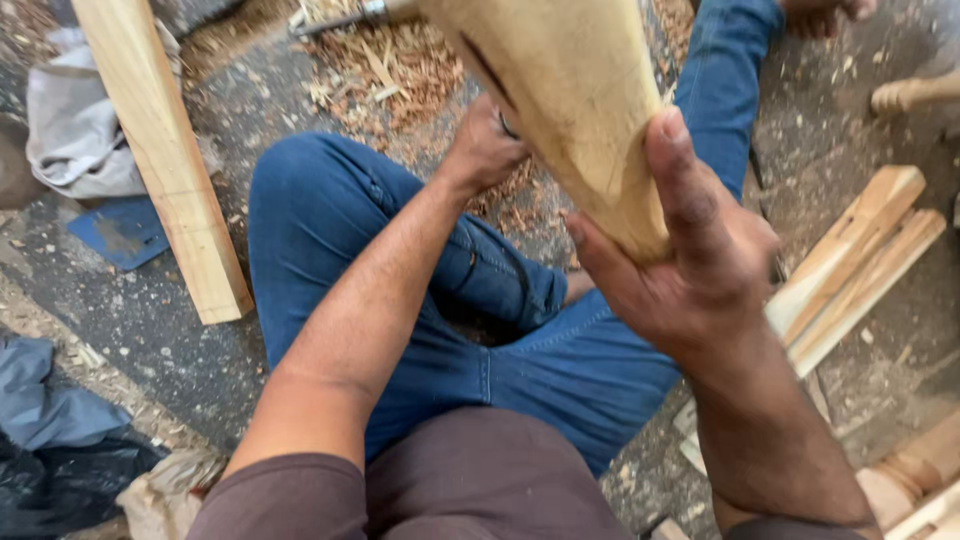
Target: The person sits on the floor and uses a chisel and mallet to carve a rectangular wooden piece. They repeatedly strike the chisel to remove wood shavings and periodically rotate the piece to work on different sides.
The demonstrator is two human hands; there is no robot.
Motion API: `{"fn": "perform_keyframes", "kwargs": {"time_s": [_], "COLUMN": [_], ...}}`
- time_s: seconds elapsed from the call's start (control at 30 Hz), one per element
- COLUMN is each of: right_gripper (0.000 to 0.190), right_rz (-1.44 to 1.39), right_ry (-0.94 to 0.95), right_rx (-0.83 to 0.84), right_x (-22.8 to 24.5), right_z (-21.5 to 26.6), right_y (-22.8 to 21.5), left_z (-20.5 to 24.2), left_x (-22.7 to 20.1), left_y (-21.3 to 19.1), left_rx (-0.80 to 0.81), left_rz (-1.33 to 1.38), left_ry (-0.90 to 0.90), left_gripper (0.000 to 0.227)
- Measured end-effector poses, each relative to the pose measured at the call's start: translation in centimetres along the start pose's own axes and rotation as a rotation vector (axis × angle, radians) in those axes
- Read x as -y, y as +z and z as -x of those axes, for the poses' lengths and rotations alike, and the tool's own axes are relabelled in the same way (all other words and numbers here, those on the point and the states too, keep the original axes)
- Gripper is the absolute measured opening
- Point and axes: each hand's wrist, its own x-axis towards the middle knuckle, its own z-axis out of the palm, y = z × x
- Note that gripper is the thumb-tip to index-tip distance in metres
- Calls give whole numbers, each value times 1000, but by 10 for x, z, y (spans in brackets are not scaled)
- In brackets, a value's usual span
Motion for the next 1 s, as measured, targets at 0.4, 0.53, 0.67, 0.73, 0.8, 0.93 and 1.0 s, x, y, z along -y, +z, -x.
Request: {"fn": "perform_keyframes", "kwargs": {"time_s": [0.4, 0.53, 0.67, 0.73, 0.8, 0.93, 1.0], "right_gripper": [88, 89, 92, 94, 93, 90, 94], "right_rz": [-41, 82, -197, -261, -277, -300, -189], "right_ry": [-113, 677, 466, 650, 411, 144, -5], "right_rx": [-275, 552, 171, 137, 21, -77, -132], "right_x": [-2, -18, -54, -60, -57, -26, -12], "right_z": [37, 17, 72, 105, 119, 94, 73], "right_y": [-18, 11, 40, 49, 40, -13, -32], "left_z": [-15, 8, 16, 33, 25, -10, -16], "left_x": [22, 1, -18, -17, -24, -46, -45], "left_y": [-7, -1, 4, 8, 4, -9, -15], "left_rx": [68, 22, 113, 101, -19, -30, -51], "left_rz": [-210, -180, -77, -92, -46, 75, 62], "left_ry": [53, 220, 359, 408, 210, 67, 56], "left_gripper": [26, 29, 32, 32, 34, 35, 32]}}
